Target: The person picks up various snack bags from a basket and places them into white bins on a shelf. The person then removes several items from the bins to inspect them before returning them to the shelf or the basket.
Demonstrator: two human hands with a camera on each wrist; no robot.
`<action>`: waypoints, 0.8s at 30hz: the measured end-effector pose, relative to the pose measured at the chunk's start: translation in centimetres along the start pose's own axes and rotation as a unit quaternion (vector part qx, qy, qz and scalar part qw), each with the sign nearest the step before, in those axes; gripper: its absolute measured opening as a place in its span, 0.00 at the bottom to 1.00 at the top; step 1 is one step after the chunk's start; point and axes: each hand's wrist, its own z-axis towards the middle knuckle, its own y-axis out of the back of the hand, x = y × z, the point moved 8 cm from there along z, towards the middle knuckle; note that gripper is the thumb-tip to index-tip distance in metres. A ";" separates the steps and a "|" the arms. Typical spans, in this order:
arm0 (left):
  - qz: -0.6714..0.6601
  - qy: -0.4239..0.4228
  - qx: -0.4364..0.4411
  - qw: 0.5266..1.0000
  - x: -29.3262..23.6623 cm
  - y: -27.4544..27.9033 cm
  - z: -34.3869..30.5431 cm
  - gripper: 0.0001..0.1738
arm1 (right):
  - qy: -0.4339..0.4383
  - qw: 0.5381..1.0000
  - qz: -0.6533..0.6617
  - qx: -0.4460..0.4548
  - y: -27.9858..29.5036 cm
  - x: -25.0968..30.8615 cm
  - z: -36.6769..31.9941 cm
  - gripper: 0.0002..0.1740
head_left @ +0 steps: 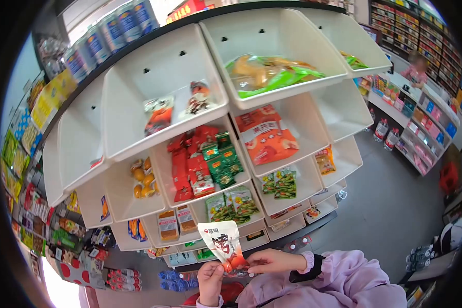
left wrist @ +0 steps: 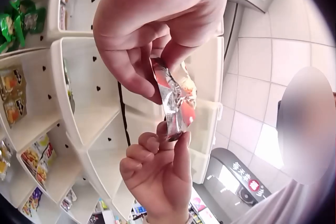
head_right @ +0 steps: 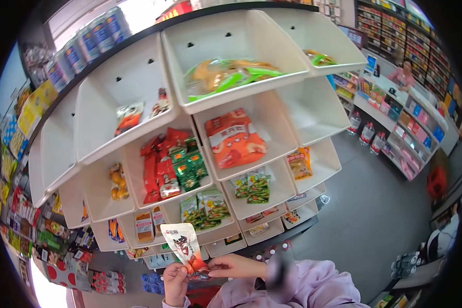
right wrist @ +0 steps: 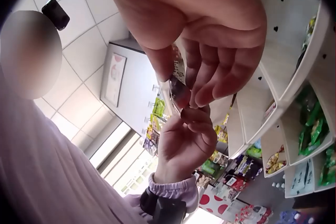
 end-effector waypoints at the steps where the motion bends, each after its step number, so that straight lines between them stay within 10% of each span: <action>1: 0.003 0.007 0.000 1.000 0.7 -0.6 0.4 0.05 | 0.000 0.999 -0.031 -0.009 0.8 0.0 -0.7 0.14; 24: 0.051 0.107 0.048 0.992 10.6 -15.5 2.8 0.07 | 0.010 0.979 -0.155 -0.133 13.2 -2.4 -13.6 0.11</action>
